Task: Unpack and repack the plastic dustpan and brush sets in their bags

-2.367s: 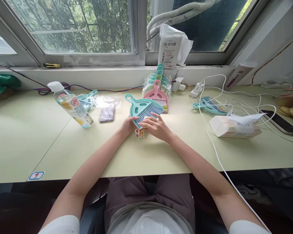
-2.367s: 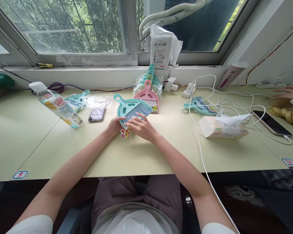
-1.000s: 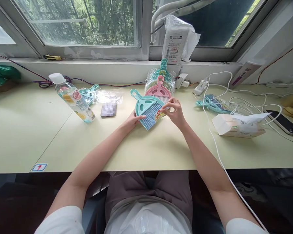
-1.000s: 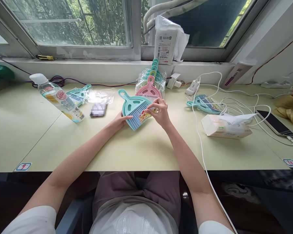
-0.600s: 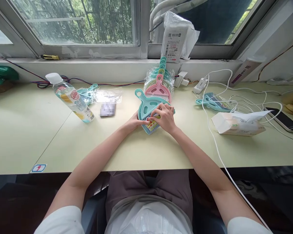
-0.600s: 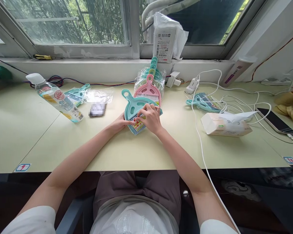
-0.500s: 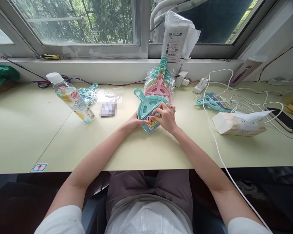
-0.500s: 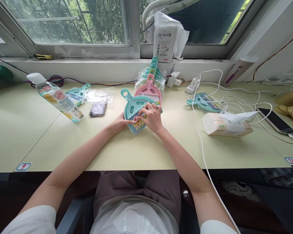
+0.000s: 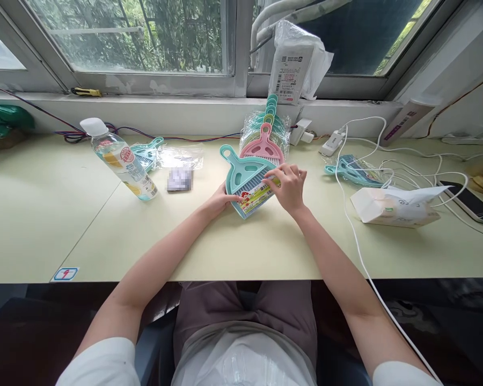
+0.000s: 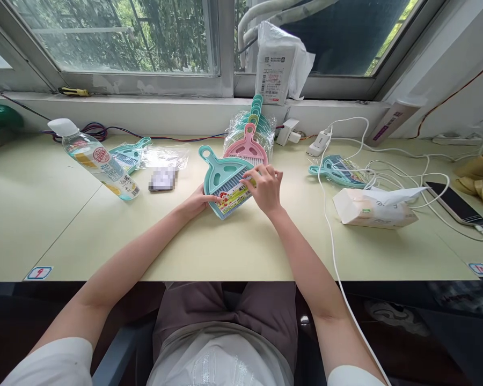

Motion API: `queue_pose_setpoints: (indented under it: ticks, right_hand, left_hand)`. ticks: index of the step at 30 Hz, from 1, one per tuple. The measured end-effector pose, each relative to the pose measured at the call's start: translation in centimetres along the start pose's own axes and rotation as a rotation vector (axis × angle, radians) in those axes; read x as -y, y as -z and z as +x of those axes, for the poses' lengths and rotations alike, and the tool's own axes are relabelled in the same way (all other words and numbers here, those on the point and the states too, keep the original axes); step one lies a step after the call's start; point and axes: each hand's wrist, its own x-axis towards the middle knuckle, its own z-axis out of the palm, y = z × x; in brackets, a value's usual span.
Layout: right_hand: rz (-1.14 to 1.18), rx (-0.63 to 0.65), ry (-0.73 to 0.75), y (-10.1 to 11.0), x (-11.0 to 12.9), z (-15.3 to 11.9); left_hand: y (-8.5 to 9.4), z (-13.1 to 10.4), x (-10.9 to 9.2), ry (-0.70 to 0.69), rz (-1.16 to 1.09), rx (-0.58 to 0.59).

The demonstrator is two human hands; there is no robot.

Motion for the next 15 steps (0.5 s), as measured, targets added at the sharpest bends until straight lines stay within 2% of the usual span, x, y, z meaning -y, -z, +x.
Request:
queue_pose_setpoints:
  ticks: [4, 7, 10, 15]
  right_hand:
    - [0.031, -0.070, -0.127, -0.1, -0.7, 0.1]
    - [0.168, -0.170, -0.248, -0.8, -0.2, -0.2]
    - [0.446, -0.266, -0.416, -1.9, 0.8, -0.7]
    - [0.957, -0.200, -0.702, -2.3, 3.4, -1.4]
  left_hand:
    - [-0.2, -0.1, -0.1, 0.002, -0.004, -0.018]
    - [-0.2, -0.1, -0.1, -0.006, -0.017, -0.047]
    - [0.0, 0.0, 0.0, -0.003, -0.034, -0.092]
    - [0.5, 0.2, 0.1, -0.013, -0.060, -0.181]
